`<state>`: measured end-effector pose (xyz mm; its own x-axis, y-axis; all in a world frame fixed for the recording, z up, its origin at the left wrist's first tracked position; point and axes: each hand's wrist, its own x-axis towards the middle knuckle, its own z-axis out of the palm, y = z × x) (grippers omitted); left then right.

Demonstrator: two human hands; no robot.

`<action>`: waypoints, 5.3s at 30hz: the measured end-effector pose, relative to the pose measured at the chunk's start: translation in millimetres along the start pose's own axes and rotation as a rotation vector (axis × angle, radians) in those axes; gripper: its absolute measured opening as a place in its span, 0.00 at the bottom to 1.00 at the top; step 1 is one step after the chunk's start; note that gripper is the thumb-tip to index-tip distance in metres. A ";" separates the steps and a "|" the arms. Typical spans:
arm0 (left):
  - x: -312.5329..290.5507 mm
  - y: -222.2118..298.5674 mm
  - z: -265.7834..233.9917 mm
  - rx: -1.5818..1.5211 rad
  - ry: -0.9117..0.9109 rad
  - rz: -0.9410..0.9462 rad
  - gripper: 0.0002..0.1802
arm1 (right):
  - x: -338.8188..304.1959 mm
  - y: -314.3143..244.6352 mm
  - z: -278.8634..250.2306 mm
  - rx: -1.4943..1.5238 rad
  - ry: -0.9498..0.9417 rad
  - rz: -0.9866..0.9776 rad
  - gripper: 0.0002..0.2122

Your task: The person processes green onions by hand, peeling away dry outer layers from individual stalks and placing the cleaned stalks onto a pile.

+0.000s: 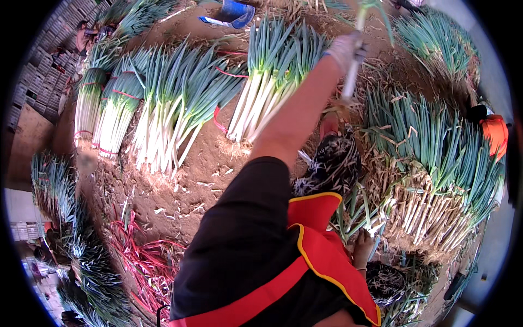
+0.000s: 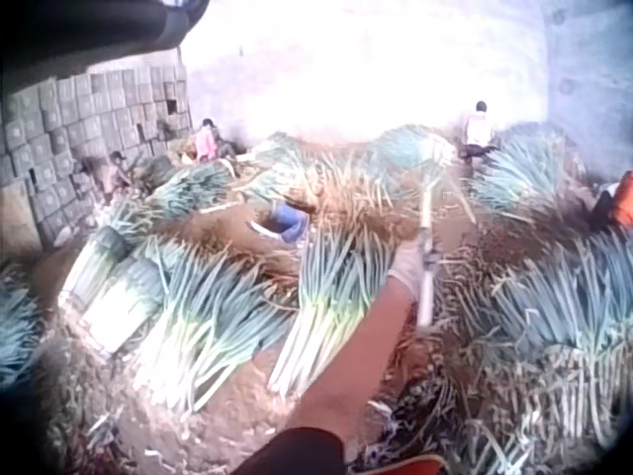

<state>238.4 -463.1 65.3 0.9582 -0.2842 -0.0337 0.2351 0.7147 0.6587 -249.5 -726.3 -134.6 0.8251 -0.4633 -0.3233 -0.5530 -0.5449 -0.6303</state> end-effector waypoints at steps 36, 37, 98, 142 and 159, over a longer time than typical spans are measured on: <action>-47.4 -7.0 -418.1 1.500 0.373 -0.343 0.33 | 16.0 56.7 49.4 0.222 -0.310 0.338 0.16; -58.3 3.9 -418.0 1.569 0.372 -0.317 0.33 | 19.5 59.6 48.0 0.220 -0.323 0.318 0.16; -146.3 -94.6 -338.8 1.587 0.334 -0.397 0.38 | 20.2 64.0 59.7 0.238 -0.286 0.339 0.17; -137.6 -137.1 -318.2 1.592 0.360 -0.685 0.42 | 21.1 54.8 59.8 0.283 -0.331 0.305 0.17; -191.7 -142.3 -291.8 1.581 0.370 -0.368 0.44 | 18.6 43.2 59.4 0.193 -0.319 0.233 0.19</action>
<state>68.9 -323.9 -241.3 0.9312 0.0422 -0.3621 0.2775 -0.7264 0.6287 -251.2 -716.9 -209.7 0.6918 -0.3027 -0.6556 -0.7221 -0.2967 -0.6249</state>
